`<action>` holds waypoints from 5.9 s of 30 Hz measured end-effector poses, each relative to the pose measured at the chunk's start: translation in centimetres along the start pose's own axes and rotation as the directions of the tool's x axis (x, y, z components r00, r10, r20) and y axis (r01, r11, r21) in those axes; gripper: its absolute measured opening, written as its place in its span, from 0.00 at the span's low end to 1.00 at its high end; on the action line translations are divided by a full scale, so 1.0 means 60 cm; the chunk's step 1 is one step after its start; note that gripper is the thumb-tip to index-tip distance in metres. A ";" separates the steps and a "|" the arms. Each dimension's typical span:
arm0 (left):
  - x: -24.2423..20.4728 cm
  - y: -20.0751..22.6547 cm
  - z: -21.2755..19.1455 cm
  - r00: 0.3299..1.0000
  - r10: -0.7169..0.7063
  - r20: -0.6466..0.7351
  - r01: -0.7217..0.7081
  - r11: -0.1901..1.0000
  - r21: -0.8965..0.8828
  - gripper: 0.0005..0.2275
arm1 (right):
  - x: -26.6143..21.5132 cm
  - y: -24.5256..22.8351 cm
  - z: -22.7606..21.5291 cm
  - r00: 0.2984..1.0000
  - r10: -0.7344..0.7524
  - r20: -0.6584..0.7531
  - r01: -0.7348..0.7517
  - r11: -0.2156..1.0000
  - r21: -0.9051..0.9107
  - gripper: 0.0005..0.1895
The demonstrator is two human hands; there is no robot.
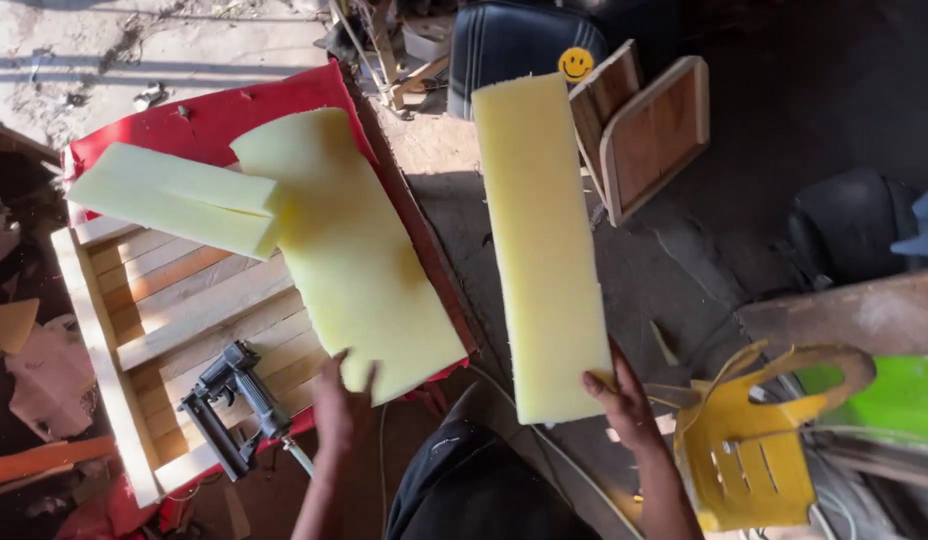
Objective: Stapling yellow foam padding onto a wooden frame to create a cushioned surface for furniture.
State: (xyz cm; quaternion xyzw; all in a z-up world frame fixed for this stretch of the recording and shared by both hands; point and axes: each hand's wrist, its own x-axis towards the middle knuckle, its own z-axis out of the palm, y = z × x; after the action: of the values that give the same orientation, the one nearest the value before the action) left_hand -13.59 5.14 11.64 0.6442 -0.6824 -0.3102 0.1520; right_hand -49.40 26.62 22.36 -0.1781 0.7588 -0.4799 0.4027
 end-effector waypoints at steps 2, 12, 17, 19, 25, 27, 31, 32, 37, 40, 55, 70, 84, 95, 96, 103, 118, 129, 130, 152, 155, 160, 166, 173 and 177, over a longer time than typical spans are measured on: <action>-0.035 0.095 0.042 0.988 0.008 0.153 0.034 0.964 -0.265 0.31 | 0.048 0.008 0.024 0.998 -0.054 0.043 0.051 0.996 0.069 0.45; 0.127 0.370 0.159 0.997 -0.018 0.071 0.071 0.465 -0.882 0.41 | 0.358 -0.125 0.025 0.872 -0.110 0.477 0.201 0.969 -0.144 0.41; 0.225 0.401 0.112 0.927 -0.358 -0.113 0.076 0.473 -0.878 0.45 | 0.544 -0.170 0.005 0.895 -0.014 0.447 0.131 0.963 -0.233 0.38; 0.223 0.432 0.057 0.868 -0.486 -0.102 0.046 0.283 -0.958 0.37 | 0.601 -0.192 0.039 0.931 -0.066 0.360 0.154 0.963 -0.223 0.33; 0.166 0.260 0.074 0.596 -0.727 -0.340 -0.096 0.357 -0.929 0.41 | 0.690 -0.243 0.326 0.658 -0.063 0.750 0.264 0.953 -0.151 0.37; 0.116 0.279 0.045 0.492 -0.790 -0.365 -0.081 0.375 -0.923 0.41 | 0.633 -0.337 0.448 0.552 -0.026 0.833 0.398 0.887 -0.235 0.45; 0.071 0.342 0.029 0.198 -0.941 -0.273 0.065 0.290 -0.955 0.41 | 0.545 -0.447 0.693 0.409 0.102 0.907 0.666 0.646 -0.373 0.66; 0.077 0.348 0.047 0.162 -0.947 -0.278 0.053 0.290 -0.956 0.41 | 0.534 -0.448 0.757 0.376 0.111 0.920 0.680 0.641 -0.355 0.66; 0.191 0.355 0.133 -0.140 -0.949 -0.283 -0.107 0.298 -0.948 0.39 | 0.509 -0.405 1.040 0.311 0.148 0.939 0.940 0.098 -0.326 0.77; 0.290 0.352 0.154 -0.292 -0.939 -0.182 -0.197 0.245 -0.949 0.39 | 0.552 -0.361 1.103 0.313 0.321 0.894 0.935 0.060 -0.350 0.78; 0.478 0.150 -0.006 -0.318 -0.834 -0.450 -0.024 0.482 -0.876 0.38 | 0.953 -0.478 1.295 -0.354 -0.319 0.879 0.793 0.395 0.463 0.48; 0.531 -0.090 0.056 -0.145 -0.989 -0.004 0.277 -0.037 -0.960 0.31 | 1.208 -0.394 1.397 -0.004 -0.053 0.999 0.993 -0.119 -0.002 0.33; 0.387 -0.074 -0.056 -0.234 -0.885 -0.402 0.746 0.102 -0.659 0.28 | 0.523 -0.229 1.198 -0.102 0.607 0.788 0.924 0.350 -0.151 0.55; 0.264 -0.211 0.039 -0.021 -0.825 -0.564 0.978 0.100 -0.182 0.30 | 0.541 -0.212 1.185 -0.169 0.647 0.744 0.841 0.488 -0.233 0.32; 0.255 -0.235 0.057 0.005 -0.813 -0.583 0.978 0.125 -0.166 0.28 | 0.528 -0.225 1.178 -0.163 0.664 0.730 0.845 0.476 -0.244 0.33; 0.258 -0.222 0.082 -0.141 -0.744 -0.653 0.975 0.012 -0.224 0.28 | 0.488 -0.230 1.164 -0.188 0.681 0.708 0.840 0.485 -0.243 0.28; 0.441 -0.082 0.060 0.120 -0.992 0.051 0.498 0.015 -0.867 0.52 | 0.524 -0.214 1.156 -0.198 0.763 0.616 0.867 0.430 -0.254 0.28; 0.443 -0.192 0.112 0.312 -0.921 0.235 0.429 -0.084 -0.899 0.33 | 0.514 -0.210 1.163 -0.141 0.894 0.424 0.935 0.261 -0.239 0.30; 0.447 -0.209 0.122 0.342 -0.911 0.231 0.389 -0.087 -0.917 0.33 | 0.515 -0.201 1.167 -0.133 0.903 0.408 0.884 0.294 -0.363 0.28; 0.439 -0.128 0.098 0.150 -0.970 0.194 0.390 -0.122 -0.913 0.49 | 0.539 -0.183 1.155 -0.224 0.710 0.667 0.839 0.489 -0.238 0.66; 0.439 -0.166 0.132 0.221 -0.961 0.165 0.299 -0.094 -0.950 0.53 | 0.527 -0.199 1.155 -0.241 0.750 0.616 0.896 0.416 -0.156 0.71; 0.429 -0.136 0.116 0.271 -0.955 0.124 0.192 -0.073 -0.979 0.53 | 0.553 -0.178 1.174 -0.240 0.779 0.580 0.793 0.501 -0.345 0.71; 0.431 -0.095 0.063 0.228 -0.963 0.141 0.274 -0.075 -0.959 0.52 | 0.563 -0.151 1.170 -0.309 0.728 0.612 0.740 0.588 -0.326 0.67; 0.423 -0.084 0.074 0.255 -0.959 0.122 0.263 -0.052 -0.963 0.54 | 0.570 -0.185 1.151 -0.467 0.618 0.632 0.749 0.657 -0.088 0.66; 0.427 -0.016 0.008 0.106 -0.994 -0.011 0.335 0.046 -0.941 0.51 | 0.577 -0.184 1.151 -0.521 0.538 0.663 0.820 0.532 0.212 0.52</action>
State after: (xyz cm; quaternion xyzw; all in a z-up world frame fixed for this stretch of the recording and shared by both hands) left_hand -16.30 -19.66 5.74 0.8206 0.1247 -0.3123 0.4622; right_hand -17.88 -41.76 1.91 -0.8093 0.0197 0.2229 0.5430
